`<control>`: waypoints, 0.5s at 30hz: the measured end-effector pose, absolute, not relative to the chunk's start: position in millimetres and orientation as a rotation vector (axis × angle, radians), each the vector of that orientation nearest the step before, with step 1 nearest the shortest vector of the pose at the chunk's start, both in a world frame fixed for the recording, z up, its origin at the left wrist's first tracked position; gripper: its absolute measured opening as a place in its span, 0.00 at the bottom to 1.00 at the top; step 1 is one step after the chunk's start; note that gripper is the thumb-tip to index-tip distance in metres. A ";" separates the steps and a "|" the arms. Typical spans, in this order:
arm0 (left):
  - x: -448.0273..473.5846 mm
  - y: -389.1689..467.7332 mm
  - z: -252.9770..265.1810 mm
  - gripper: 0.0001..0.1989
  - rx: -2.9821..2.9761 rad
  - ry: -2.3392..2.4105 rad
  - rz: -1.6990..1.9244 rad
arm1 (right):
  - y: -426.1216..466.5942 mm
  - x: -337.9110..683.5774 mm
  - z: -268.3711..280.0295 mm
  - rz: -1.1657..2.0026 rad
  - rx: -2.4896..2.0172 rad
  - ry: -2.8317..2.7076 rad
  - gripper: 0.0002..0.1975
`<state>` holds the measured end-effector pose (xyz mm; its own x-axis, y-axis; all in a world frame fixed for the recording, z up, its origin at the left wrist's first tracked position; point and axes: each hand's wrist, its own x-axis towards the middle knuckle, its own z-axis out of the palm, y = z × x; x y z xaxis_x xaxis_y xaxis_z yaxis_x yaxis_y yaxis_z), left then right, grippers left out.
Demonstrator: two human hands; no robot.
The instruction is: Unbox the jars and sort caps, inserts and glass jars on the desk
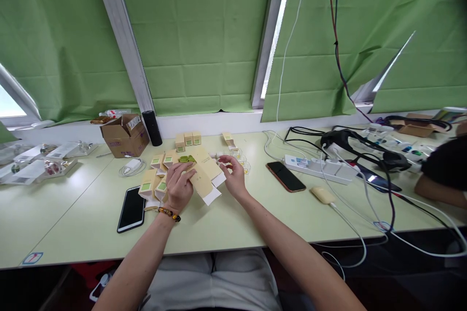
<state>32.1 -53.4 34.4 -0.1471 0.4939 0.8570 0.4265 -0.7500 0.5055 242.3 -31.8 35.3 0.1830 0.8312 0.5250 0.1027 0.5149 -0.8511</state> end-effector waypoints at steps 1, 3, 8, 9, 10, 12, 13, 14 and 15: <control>33.7 -54.4 35.9 0.04 1.976 1.103 2.070 | -32.0 241.8 34.9 0.614 -0.911 -1.319 0.12; 37.1 -55.2 38.1 0.07 1.839 1.127 2.044 | -33.7 240.3 34.6 0.556 -0.887 -1.351 0.13; 40.6 -47.7 38.9 0.20 1.293 1.027 1.728 | -42.3 234.4 36.6 0.453 -0.817 -1.446 0.12; 40.0 -45.4 38.6 0.23 1.223 1.006 1.676 | -43.8 233.5 37.1 0.448 -0.803 -1.479 0.11; 39.1 -43.3 38.2 0.24 1.173 0.989 1.645 | -45.1 232.6 37.6 0.449 -0.792 -1.513 0.10; 37.0 -40.1 37.7 0.27 1.112 0.951 1.624 | -47.0 231.5 38.5 0.469 -0.784 -1.576 0.10; 36.2 -39.1 37.5 0.28 1.089 0.935 1.623 | -47.7 231.0 39.0 0.491 -0.790 -1.599 0.11; 35.5 -38.3 37.2 0.30 1.069 0.930 1.628 | -48.3 230.5 39.4 0.526 -0.802 -1.613 0.11; 35.1 -37.6 36.9 0.32 1.053 0.937 1.637 | -48.8 229.9 39.7 0.577 -0.814 -1.620 0.10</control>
<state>35.1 -37.6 36.9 -0.1862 0.9590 0.2139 -0.3011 -0.2629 0.9166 229.9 -48.8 39.7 -0.0837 0.7697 0.6329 0.1960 0.6354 -0.7469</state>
